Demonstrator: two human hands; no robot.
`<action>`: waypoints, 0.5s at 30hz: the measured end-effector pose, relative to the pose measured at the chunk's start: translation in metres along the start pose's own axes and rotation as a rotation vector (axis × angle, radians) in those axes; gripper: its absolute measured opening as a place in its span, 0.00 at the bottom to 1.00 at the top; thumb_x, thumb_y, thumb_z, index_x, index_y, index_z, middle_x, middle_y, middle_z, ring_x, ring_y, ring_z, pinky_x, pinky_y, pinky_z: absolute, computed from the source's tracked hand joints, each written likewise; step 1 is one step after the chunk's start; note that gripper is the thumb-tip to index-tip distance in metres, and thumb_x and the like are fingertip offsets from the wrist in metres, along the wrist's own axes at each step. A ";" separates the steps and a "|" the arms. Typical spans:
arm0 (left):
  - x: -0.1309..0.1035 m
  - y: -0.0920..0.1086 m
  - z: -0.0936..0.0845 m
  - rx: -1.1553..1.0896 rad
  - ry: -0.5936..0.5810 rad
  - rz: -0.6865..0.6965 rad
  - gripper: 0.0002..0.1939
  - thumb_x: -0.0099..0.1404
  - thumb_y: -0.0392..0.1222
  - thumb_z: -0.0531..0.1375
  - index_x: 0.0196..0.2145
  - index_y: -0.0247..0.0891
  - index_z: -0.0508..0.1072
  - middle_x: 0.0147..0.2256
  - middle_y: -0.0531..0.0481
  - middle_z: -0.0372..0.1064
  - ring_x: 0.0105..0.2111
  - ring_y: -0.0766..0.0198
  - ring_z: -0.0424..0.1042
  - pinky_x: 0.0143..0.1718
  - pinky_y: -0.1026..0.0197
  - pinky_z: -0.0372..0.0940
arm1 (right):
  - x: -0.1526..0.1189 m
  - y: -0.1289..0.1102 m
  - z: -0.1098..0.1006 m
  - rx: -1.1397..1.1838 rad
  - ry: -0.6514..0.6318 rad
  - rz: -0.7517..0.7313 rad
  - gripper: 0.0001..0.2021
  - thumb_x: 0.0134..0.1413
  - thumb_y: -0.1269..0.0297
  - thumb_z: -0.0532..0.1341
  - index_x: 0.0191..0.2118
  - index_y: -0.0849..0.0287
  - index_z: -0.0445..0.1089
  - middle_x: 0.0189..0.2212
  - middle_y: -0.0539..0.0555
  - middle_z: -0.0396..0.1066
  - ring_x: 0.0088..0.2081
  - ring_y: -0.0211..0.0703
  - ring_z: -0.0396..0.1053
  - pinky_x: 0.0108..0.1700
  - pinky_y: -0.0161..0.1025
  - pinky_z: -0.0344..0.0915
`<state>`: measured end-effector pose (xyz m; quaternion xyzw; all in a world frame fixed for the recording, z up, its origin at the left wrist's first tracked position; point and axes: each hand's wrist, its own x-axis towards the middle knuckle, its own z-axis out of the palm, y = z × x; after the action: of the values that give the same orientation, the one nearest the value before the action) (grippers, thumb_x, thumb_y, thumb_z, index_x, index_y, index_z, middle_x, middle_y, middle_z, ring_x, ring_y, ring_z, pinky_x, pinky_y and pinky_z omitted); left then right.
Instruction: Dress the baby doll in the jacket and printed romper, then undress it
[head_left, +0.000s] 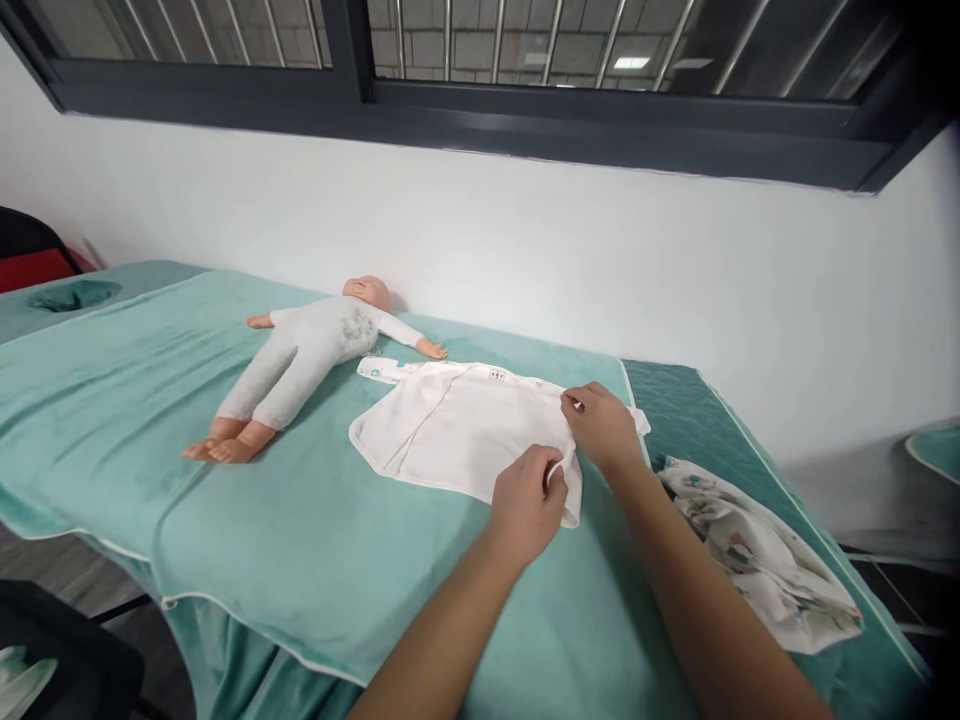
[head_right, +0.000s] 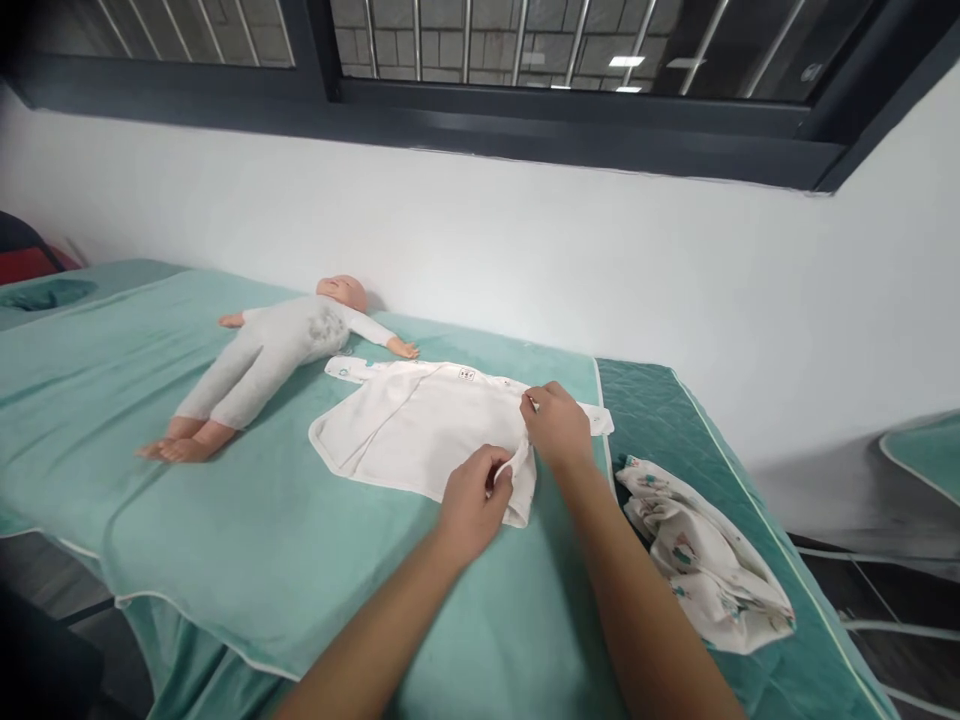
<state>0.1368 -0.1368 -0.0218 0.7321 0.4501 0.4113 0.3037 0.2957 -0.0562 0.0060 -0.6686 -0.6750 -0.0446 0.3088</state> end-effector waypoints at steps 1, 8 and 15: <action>-0.004 0.000 -0.002 -0.025 0.038 -0.030 0.07 0.69 0.36 0.50 0.40 0.42 0.66 0.34 0.53 0.68 0.31 0.65 0.64 0.33 0.61 0.58 | 0.004 -0.005 0.001 0.050 -0.025 0.034 0.12 0.59 0.61 0.54 0.32 0.53 0.75 0.33 0.55 0.74 0.33 0.46 0.68 0.34 0.40 0.57; -0.025 -0.006 -0.013 -0.083 0.273 -0.157 0.07 0.67 0.33 0.50 0.38 0.42 0.66 0.33 0.52 0.63 0.31 0.64 0.62 0.34 0.59 0.59 | 0.016 -0.025 0.039 0.605 -0.161 0.287 0.09 0.50 0.57 0.58 0.28 0.54 0.72 0.18 0.49 0.70 0.22 0.43 0.65 0.26 0.39 0.60; -0.017 0.001 -0.001 0.189 0.097 0.126 0.09 0.65 0.30 0.52 0.40 0.41 0.66 0.36 0.48 0.66 0.38 0.58 0.64 0.38 0.54 0.61 | 0.006 -0.005 0.045 0.754 -0.050 0.404 0.13 0.51 0.53 0.56 0.29 0.56 0.69 0.22 0.51 0.70 0.25 0.42 0.65 0.26 0.38 0.62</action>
<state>0.1318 -0.1523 -0.0259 0.7637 0.4539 0.4202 0.1849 0.2759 -0.0306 -0.0255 -0.6285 -0.5070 0.2828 0.5177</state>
